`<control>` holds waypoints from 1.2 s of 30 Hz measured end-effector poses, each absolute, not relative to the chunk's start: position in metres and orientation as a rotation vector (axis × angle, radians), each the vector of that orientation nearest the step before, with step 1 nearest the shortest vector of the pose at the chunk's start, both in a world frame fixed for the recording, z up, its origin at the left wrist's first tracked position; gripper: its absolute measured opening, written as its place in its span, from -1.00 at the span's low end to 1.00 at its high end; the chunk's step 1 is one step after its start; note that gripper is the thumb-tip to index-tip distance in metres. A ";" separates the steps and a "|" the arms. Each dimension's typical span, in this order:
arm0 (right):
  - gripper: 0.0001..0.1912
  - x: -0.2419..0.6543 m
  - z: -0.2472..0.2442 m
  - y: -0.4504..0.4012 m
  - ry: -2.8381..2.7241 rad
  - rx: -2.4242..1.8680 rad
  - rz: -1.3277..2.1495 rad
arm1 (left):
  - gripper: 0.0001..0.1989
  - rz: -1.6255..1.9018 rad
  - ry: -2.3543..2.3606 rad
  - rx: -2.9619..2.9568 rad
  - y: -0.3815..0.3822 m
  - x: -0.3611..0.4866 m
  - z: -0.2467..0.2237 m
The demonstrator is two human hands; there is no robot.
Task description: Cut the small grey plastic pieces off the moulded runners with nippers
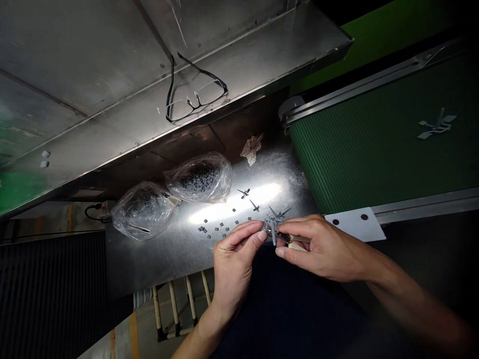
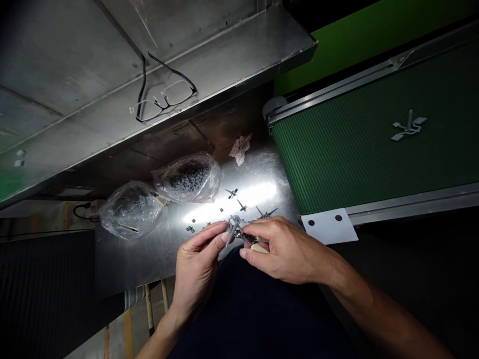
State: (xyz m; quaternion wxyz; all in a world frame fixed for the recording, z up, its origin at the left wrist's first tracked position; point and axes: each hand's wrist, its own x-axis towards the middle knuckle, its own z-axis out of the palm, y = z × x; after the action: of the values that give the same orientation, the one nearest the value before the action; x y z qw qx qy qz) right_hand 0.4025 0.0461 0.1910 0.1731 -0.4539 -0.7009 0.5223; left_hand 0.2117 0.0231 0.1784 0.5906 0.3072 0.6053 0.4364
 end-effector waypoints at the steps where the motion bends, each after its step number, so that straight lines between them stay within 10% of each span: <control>1: -0.88 0.403 0.191 0.046 -1.987 -1.280 1.482 | -0.79 1.016 1.415 0.705 0.023 0.212 0.179; 25: -0.82 0.403 0.175 0.049 -1.897 -1.327 1.520 | -0.77 1.122 1.252 0.355 0.021 0.216 0.173; 36: -0.75 0.426 0.153 0.041 -1.660 -1.581 1.510 | -0.74 0.835 1.777 0.687 0.059 0.170 0.027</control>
State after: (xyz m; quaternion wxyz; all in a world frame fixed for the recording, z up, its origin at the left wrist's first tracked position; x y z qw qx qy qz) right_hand 0.4261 0.0406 0.1526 0.1972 -0.5646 -0.5929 0.5392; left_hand 0.1697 0.0593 0.0273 0.5063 0.2847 0.7368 0.3461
